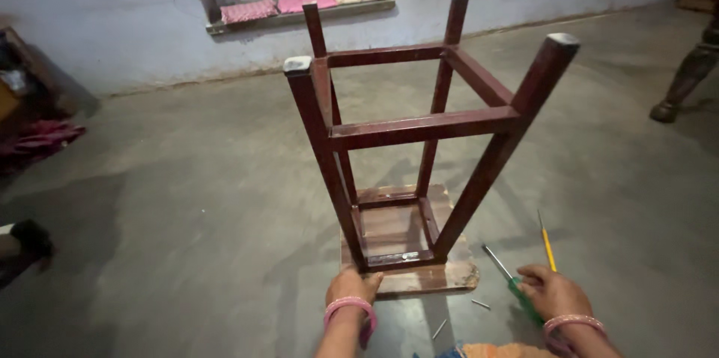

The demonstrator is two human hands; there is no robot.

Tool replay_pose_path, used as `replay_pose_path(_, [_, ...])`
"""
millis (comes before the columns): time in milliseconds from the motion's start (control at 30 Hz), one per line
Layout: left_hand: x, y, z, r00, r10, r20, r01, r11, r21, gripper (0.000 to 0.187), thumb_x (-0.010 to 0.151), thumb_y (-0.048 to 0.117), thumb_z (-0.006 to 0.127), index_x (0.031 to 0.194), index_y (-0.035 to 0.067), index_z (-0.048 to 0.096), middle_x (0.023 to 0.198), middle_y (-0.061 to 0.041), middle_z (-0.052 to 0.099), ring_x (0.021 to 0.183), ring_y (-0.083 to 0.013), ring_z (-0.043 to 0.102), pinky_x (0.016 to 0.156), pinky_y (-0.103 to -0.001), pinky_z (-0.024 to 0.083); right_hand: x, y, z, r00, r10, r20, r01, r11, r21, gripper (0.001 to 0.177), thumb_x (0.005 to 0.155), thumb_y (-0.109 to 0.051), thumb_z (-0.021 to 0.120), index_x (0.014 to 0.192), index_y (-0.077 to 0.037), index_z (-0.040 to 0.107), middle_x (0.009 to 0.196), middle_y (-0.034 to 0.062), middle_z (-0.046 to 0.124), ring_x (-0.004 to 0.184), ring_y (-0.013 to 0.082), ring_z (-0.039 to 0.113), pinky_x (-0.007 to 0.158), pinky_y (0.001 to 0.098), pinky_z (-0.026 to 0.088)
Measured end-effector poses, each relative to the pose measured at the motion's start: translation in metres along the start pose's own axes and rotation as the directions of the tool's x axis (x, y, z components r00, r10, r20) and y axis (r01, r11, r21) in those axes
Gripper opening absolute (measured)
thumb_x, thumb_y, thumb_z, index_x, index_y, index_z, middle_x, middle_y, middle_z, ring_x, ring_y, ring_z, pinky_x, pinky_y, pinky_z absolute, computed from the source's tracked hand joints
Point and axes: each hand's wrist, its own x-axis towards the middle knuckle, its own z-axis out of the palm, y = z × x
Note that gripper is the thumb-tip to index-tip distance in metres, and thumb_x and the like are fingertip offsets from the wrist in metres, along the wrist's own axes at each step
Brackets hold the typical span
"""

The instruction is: The person attaches a metal bracket to the underside of a wooden stool frame using a screwdriver. They position the bracket, insert screws, and tighten them to secure the bracket to the frame.

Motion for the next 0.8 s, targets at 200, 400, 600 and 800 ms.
replay_pose_path(200, [-0.068, 0.028, -0.021, 0.995, 0.099, -0.018, -0.099, 0.995, 0.007, 0.046, 0.086, 0.049, 0.075, 0.121, 0.021, 0.074, 0.123, -0.011, 0.072, 0.119, -0.0316, 0.065, 0.103, -0.042, 0.051, -0.033, 0.009, -0.018, 0.997, 0.069, -0.032, -0.069, 0.998, -0.010, 0.037, 0.086, -0.031, 0.076, 0.123, -0.025, 0.076, 0.115, -0.0014, 0.082, 0.109, 0.0199, 0.077, 0.098, 0.0348, 0.059])
replay_pose_path(400, [-0.105, 0.037, -0.037, 0.935, 0.353, -0.034, -0.351, 0.935, 0.056, 0.046, 0.084, 0.046, 0.076, 0.122, 0.019, 0.073, 0.124, -0.011, 0.070, 0.118, -0.0332, 0.065, 0.102, -0.043, 0.050, -0.048, 0.023, -0.025, 0.999, 0.038, -0.018, -0.039, 0.997, -0.066, 0.037, 0.087, -0.032, 0.076, 0.123, -0.026, 0.076, 0.118, 0.0001, 0.081, 0.111, 0.0215, 0.076, 0.098, 0.0357, 0.058])
replay_pose_path(600, [-0.110, 0.050, -0.043, 0.853, 0.520, 0.037, -0.520, 0.842, 0.143, 0.047, 0.085, 0.043, 0.076, 0.124, 0.016, 0.072, 0.120, -0.017, 0.071, 0.117, -0.0333, 0.065, 0.102, -0.045, 0.049, -0.044, 0.031, -0.025, 1.000, 0.007, -0.015, -0.008, 0.997, -0.074, 0.040, 0.085, -0.035, 0.077, 0.125, -0.028, 0.075, 0.121, 0.0008, 0.080, 0.114, 0.0227, 0.075, 0.099, 0.0367, 0.059])
replay_pose_path(800, [-0.101, 0.051, -0.043, 0.861, 0.507, 0.052, -0.509, 0.854, 0.111, 0.050, 0.085, 0.043, 0.078, 0.127, 0.018, 0.070, 0.121, -0.018, 0.068, 0.117, -0.0349, 0.064, 0.101, -0.045, 0.049, -0.044, 0.015, -0.019, 0.997, 0.075, 0.014, -0.070, 0.969, -0.236, 0.053, 0.082, -0.037, 0.081, 0.134, -0.032, 0.067, 0.134, 0.0020, 0.072, 0.125, 0.0271, 0.068, 0.106, 0.0384, 0.055])
